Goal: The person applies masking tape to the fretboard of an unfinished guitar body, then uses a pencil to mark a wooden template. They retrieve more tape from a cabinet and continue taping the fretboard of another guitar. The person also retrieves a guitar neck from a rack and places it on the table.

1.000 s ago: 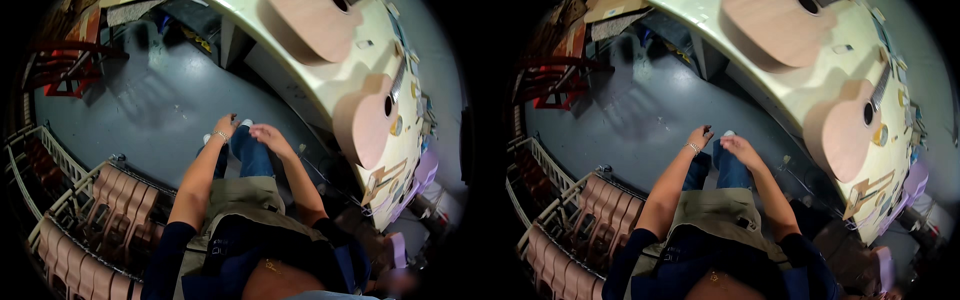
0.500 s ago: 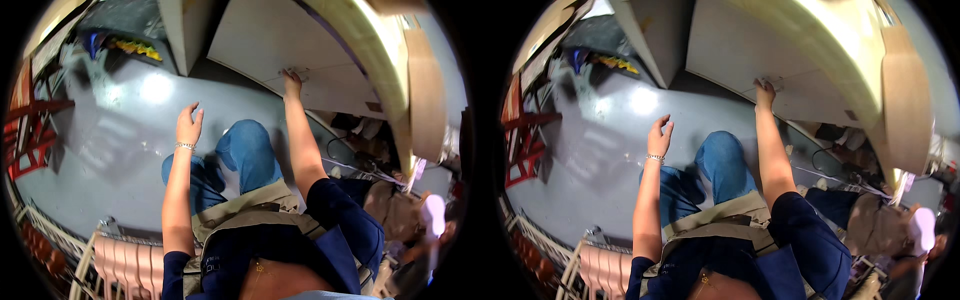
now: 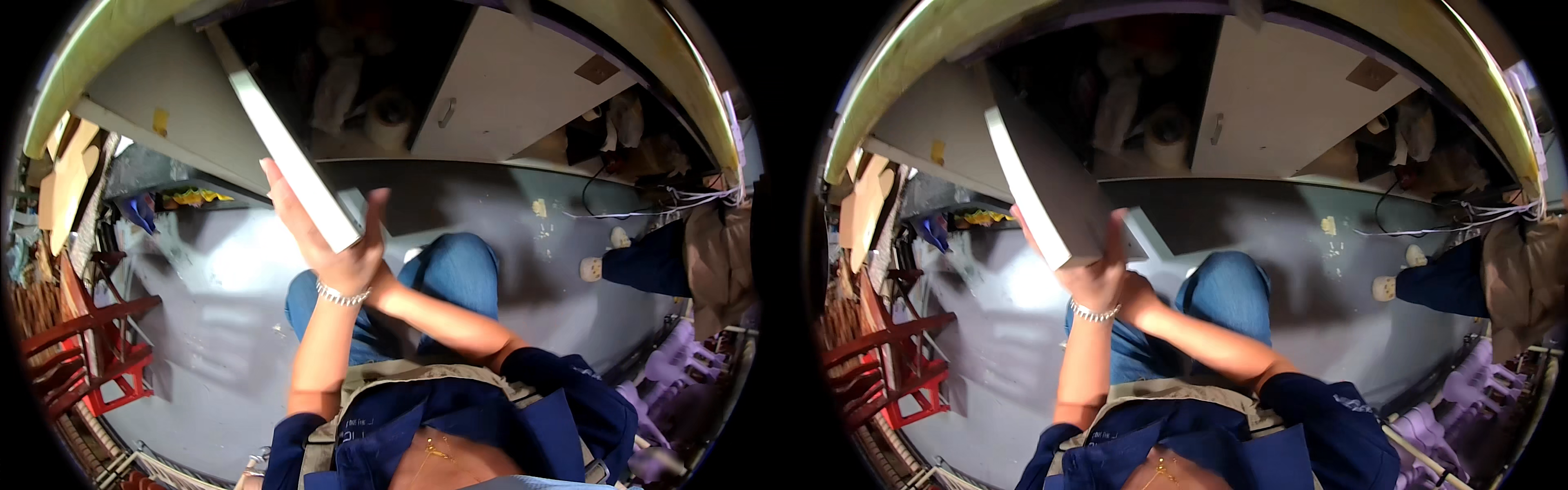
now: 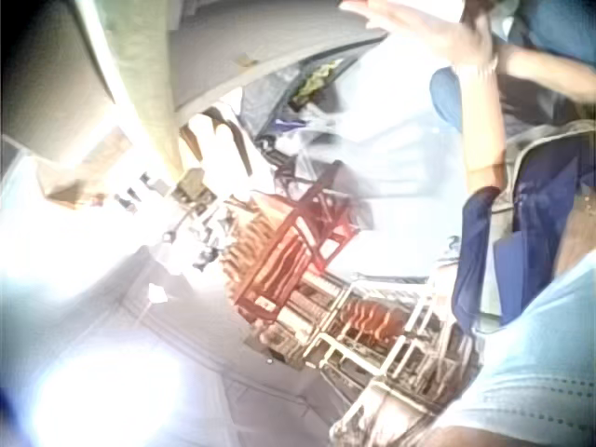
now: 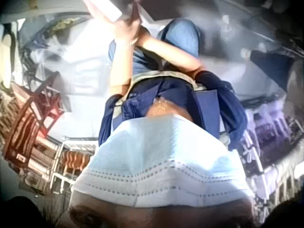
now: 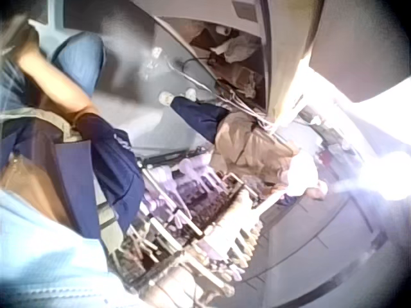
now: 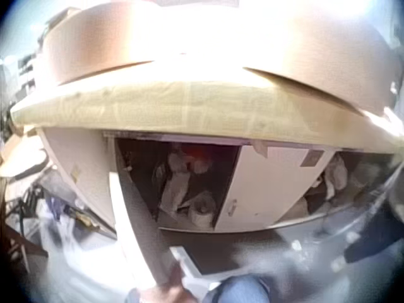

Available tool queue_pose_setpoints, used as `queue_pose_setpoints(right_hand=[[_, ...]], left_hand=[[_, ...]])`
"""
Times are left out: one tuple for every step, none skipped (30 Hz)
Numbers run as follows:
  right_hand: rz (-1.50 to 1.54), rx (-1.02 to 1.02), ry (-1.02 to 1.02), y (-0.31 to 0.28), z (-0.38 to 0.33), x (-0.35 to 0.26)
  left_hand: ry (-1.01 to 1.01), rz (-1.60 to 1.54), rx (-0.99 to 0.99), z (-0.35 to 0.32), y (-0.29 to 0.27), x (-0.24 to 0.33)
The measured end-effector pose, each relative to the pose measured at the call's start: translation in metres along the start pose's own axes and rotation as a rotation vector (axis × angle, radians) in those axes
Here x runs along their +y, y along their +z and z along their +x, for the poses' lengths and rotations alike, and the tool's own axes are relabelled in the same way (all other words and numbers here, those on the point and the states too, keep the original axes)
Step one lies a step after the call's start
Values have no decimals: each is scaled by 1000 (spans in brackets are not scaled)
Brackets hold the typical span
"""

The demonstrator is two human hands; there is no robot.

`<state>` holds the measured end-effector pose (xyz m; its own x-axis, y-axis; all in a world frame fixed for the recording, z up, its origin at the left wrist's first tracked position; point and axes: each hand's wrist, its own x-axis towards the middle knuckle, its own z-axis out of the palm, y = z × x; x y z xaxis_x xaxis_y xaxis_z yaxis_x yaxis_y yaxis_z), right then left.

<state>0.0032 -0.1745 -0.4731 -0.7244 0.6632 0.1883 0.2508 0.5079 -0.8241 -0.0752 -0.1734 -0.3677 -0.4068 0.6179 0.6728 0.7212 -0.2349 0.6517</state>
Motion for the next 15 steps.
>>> queue_pose_setpoints(right_hand=[[-1,-17,96,10,-4,-14],[4,-41,197,20,-8,-24],[17,-98,295,28,-12,-34],[41,-177,371,31,-11,-44],[55,-243,392,32,-12,-53],[74,-306,396,32,-16,-59],[93,-328,322,28,-22,-59],[111,-349,254,22,-29,-59],[123,-367,190,17,-37,-59],[159,-360,200,9,-38,-52],[204,-349,209,0,-38,-46],[173,-296,172,-15,-32,-39],[153,-239,131,-31,-20,-29],[258,-225,169,-46,-7,-17],[356,-215,214,-64,10,-3]], left_hand=[[-42,-27,-26,-5,-7,-5],[-83,-54,-51,-11,-13,-11],[-113,-90,-26,-18,-20,-15],[-133,-131,15,-19,-26,-17],[-158,-176,51,-22,-31,-20],[-175,-210,88,-24,-35,-24],[-201,-255,120,-26,-42,-29],[-229,-305,152,-29,-47,-32],[-258,-364,186,-31,-52,-37],[-234,-327,198,-26,-57,-35],[-219,-272,202,-22,-62,-33],[-209,-217,217,-20,-68,-33],[-232,-254,238,-20,-74,-37],[-262,-295,259,-21,-80,-41],[-301,-338,284,-22,-83,-44]])
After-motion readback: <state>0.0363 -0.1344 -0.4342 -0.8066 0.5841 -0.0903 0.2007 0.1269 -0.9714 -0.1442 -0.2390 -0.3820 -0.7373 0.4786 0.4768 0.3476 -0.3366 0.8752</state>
